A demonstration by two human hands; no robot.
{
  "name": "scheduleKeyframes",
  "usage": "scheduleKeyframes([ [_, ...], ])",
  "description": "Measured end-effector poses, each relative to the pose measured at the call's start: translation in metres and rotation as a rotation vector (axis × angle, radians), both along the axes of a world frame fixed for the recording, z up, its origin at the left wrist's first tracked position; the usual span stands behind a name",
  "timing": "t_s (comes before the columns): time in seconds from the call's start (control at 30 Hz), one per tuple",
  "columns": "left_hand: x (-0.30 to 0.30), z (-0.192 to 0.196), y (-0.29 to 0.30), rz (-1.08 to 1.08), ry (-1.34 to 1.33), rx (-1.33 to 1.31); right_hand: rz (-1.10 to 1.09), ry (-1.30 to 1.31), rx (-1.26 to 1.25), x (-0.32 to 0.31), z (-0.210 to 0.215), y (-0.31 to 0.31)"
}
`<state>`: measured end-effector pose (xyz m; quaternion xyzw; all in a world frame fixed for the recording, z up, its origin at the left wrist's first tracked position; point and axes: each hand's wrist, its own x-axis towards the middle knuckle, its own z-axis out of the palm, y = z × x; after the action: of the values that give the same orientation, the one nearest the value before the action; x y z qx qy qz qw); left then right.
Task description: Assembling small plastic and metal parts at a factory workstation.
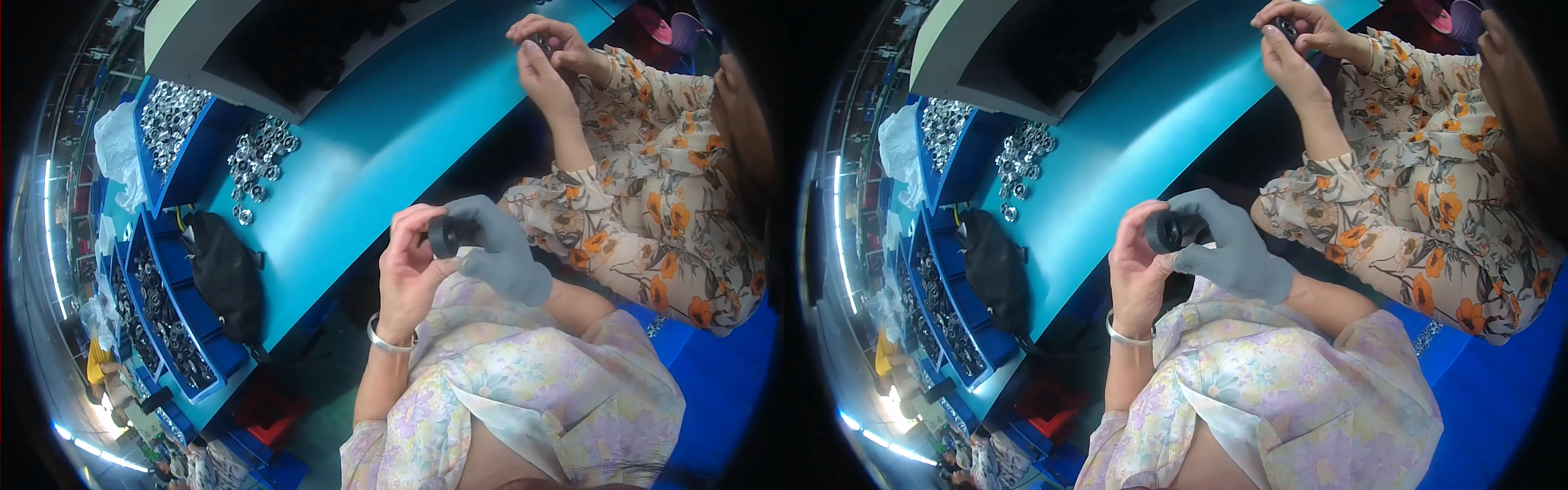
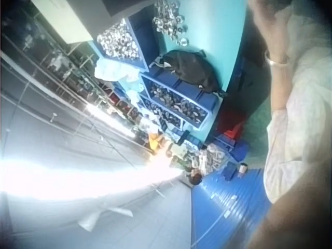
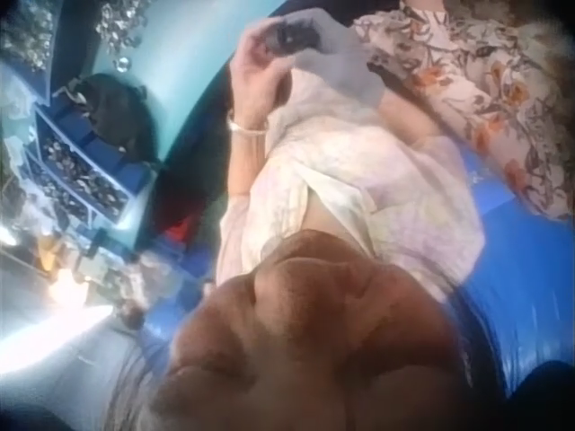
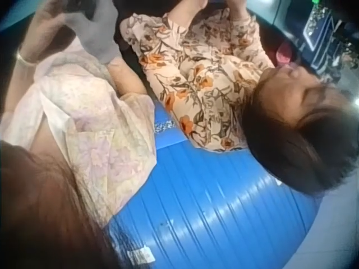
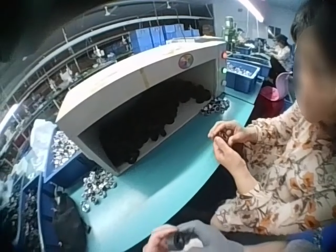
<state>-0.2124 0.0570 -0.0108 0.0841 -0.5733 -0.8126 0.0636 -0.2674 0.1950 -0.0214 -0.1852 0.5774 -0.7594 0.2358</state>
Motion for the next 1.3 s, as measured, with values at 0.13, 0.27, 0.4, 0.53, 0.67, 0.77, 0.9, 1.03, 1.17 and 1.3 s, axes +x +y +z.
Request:
scheduleKeyframes([
  [0.13,0.009,-0.012,-0.008,-0.125,-0.043,0.341,-0.096,0.335,0.091,-0.003,-0.009,0.006],
  [0.27,0.016,-0.012,-0.008,-0.17,-0.078,0.558,0.013,0.358,0.101,-0.005,0.007,0.004],
  [0.4,0.023,-0.018,-0.008,-0.242,-0.132,0.706,0.053,0.507,0.128,-0.012,0.013,-0.005],
  [0.53,0.035,-0.022,0.0,-0.186,-0.192,0.881,0.138,0.624,0.153,-0.013,0.005,-0.011],
  [0.67,0.039,-0.027,0.002,-0.215,-0.178,0.981,0.18,0.592,0.134,-0.012,0.003,-0.012],
  [0.77,0.042,-0.027,0.002,-0.224,-0.174,1.012,0.172,0.645,0.131,-0.012,0.001,-0.013],
  [0.9,0.041,-0.027,-0.001,-0.224,-0.186,0.979,0.15,0.645,0.117,-0.011,0.003,-0.016],
  [1.03,0.041,-0.026,-0.002,-0.222,-0.172,0.91,0.14,0.605,0.105,-0.009,0.003,-0.016],
  [1.17,0.04,-0.022,-0.001,-0.195,-0.202,0.959,0.156,0.621,0.099,-0.011,0.0,-0.015],
  [1.3,0.039,-0.021,0.0,-0.171,-0.236,0.872,0.169,0.571,0.092,-0.011,-0.004,-0.014],
])
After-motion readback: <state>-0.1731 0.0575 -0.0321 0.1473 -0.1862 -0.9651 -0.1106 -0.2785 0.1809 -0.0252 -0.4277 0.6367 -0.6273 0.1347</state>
